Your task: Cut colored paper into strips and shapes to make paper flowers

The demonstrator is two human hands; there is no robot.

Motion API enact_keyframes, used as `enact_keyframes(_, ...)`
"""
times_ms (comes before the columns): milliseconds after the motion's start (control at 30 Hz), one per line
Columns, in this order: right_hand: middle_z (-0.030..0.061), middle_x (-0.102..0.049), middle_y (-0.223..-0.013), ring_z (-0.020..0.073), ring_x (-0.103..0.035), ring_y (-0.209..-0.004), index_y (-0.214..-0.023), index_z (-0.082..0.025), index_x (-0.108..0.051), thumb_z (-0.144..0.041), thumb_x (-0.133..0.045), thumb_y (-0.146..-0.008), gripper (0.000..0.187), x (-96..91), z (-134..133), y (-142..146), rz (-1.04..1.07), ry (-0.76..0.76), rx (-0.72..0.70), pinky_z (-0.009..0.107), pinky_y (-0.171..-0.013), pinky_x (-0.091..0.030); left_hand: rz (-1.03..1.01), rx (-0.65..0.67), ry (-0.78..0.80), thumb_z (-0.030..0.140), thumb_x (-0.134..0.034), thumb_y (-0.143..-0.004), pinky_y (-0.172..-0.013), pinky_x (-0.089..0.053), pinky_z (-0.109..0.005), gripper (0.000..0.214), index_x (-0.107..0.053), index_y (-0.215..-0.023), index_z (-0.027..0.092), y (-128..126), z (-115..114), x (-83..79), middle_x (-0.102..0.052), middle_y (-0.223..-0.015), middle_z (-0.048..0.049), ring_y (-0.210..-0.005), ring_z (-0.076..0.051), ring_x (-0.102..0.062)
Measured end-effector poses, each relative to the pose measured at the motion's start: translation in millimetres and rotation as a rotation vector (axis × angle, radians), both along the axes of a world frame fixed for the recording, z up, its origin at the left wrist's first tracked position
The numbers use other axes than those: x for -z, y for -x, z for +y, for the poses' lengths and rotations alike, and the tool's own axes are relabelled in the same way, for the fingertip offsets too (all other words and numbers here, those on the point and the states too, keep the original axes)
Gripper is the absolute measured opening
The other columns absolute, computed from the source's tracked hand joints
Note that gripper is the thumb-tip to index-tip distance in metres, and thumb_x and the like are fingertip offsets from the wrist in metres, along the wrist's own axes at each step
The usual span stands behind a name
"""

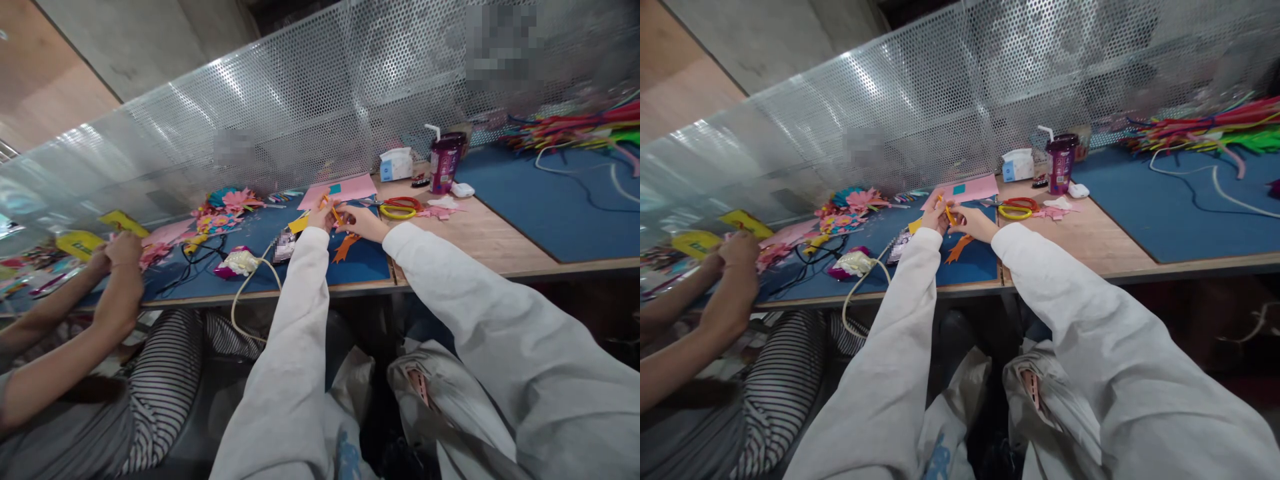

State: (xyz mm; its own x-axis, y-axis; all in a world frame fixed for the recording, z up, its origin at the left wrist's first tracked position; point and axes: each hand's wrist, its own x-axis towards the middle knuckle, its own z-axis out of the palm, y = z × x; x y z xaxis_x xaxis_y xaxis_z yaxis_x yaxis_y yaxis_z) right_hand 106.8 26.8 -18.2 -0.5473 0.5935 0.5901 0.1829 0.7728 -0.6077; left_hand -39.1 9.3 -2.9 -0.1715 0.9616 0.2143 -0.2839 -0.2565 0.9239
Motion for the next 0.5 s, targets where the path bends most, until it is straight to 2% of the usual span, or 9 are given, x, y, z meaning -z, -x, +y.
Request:
enact_keyframes(167,0.0074,-0.07,-0.084,0.0158,-0.06,-0.07,-0.115,-0.012,-0.066,-0.021,-0.069,-0.079,0.037,-2.2,-1.8,-0.3,-0.066,-0.07,0.055,0.03,-0.074,-0.048,-0.021,-0.017,0.001,0.032,-0.068,-0.08,-0.087,-0.054,-0.031,0.056,-0.049,-0.132,0.026,3.6,4.1,1.4,-0.073,-0.098,-0.0061,-0.095,-0.018,-0.07)
enact_keyframes(300,0.0131,-0.071,-0.1,0.0207,-0.064,-0.083,-0.114,-0.011,-0.068,-0.015,-0.056,-0.087,0.03,-5.7,-5.1,-1.7,-0.1,-0.127,0.112,0.032,-0.081,-0.046,-0.054,-0.049,0.05,0.026,-0.063,-0.085,-0.085,-0.055,-0.029,0.049,-0.049,-0.132,0.026,3.2,7.7,1.5,-0.073,-0.092,-0.0041,-0.095,-0.018,-0.07)
enact_keyframes(367,0.0132,-0.07,-0.106,0.0225,-0.064,-0.091,-0.11,-0.012,-0.07,-0.015,-0.052,-0.088,0.028,-6.4,-5.8,-2.4,-0.104,-0.176,0.115,0.033,-0.085,-0.045,-0.065,-0.06,0.074,0.027,-0.061,-0.086,-0.085,-0.055,-0.029,0.048,-0.05,-0.133,0.026,2.0,8.3,0.9,-0.073,-0.092,-0.0046,-0.096,-0.019,-0.07)
enact_keyframes(500,0.0131,-0.071,-0.1,0.0214,-0.064,-0.09,-0.111,-0.012,-0.07,-0.017,-0.047,-0.091,0.031,-5.5,-4.2,-3.7,-0.111,-0.27,0.147,0.031,-0.084,-0.045,-0.072,-0.049,0.087,0.033,-0.063,-0.084,-0.087,-0.054,-0.031,0.055,-0.047,-0.137,0.027,0.8,7.7,-0.5,-0.072,-0.102,-0.0077,-0.097,-0.02,-0.07)
